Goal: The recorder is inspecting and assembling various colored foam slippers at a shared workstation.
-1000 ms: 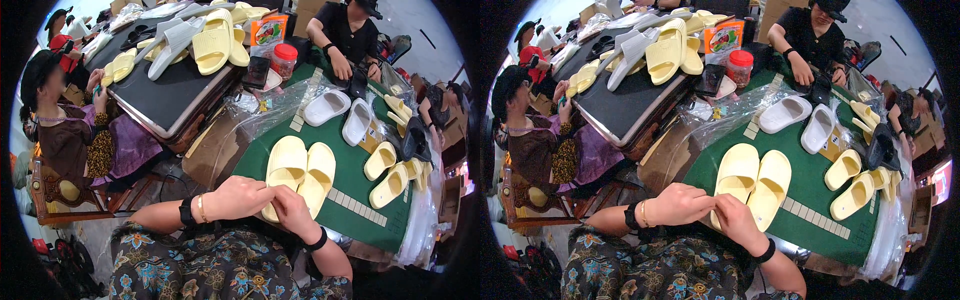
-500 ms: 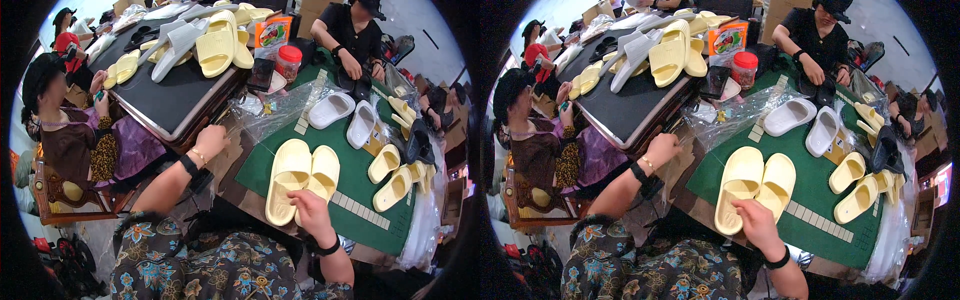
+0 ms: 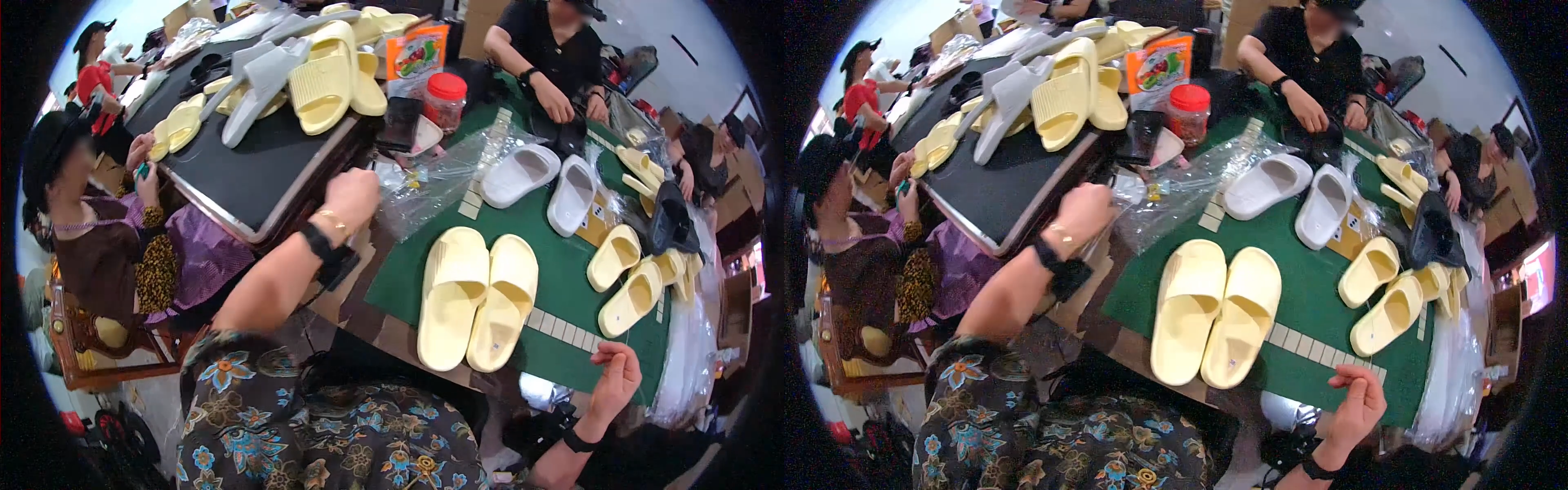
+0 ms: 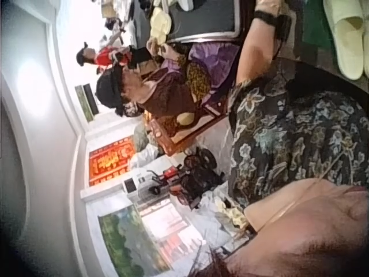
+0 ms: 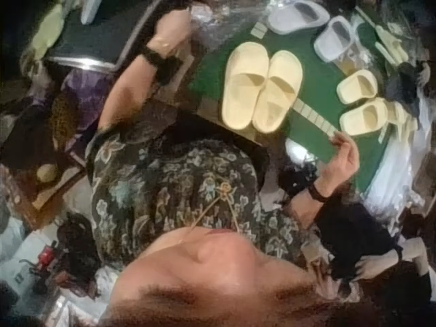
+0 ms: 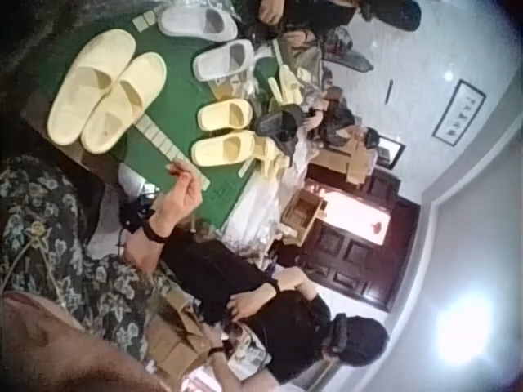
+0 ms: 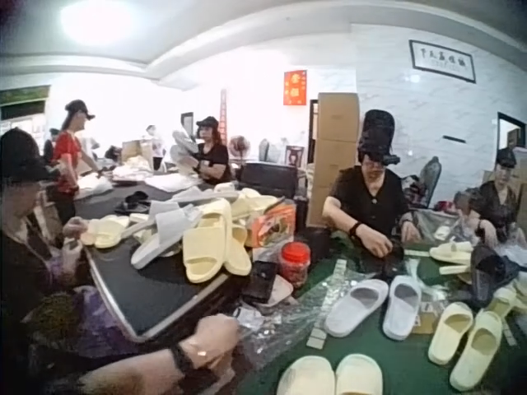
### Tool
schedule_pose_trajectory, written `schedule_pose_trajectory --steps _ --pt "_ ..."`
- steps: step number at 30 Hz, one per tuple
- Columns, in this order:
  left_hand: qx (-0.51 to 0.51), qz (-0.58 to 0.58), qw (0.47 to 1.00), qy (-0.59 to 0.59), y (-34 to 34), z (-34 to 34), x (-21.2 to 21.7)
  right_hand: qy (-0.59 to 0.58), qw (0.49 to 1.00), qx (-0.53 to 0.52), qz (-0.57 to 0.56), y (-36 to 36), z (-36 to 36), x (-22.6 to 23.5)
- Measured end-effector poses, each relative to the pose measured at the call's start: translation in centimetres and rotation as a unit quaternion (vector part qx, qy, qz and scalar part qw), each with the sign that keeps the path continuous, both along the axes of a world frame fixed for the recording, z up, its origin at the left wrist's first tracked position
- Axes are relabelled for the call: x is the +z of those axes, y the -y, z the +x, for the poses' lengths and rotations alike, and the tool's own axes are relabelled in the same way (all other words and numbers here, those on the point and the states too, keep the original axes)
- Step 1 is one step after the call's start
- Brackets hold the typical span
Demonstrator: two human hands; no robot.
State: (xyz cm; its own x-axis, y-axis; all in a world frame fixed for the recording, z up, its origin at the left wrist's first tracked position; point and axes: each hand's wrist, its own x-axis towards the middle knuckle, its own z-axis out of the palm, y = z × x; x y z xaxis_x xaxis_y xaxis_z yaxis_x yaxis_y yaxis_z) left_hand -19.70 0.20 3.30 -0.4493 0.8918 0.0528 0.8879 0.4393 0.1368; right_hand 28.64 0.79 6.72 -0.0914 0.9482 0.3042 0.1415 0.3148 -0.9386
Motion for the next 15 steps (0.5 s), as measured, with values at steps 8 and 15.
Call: schedule_pose_trajectory --steps 8,15 --pt "-0.087 0.367 0.883 0.279 10.2 2.5 13.5 0.005 0.996 -0.053 -0.072 -0.6 1.1 -1.9" --pt "-0.051 0.34 0.893 0.289 15.0 3.5 11.9 0.013 0.996 0.038 -0.08 -0.6 -0.9 -3.2"
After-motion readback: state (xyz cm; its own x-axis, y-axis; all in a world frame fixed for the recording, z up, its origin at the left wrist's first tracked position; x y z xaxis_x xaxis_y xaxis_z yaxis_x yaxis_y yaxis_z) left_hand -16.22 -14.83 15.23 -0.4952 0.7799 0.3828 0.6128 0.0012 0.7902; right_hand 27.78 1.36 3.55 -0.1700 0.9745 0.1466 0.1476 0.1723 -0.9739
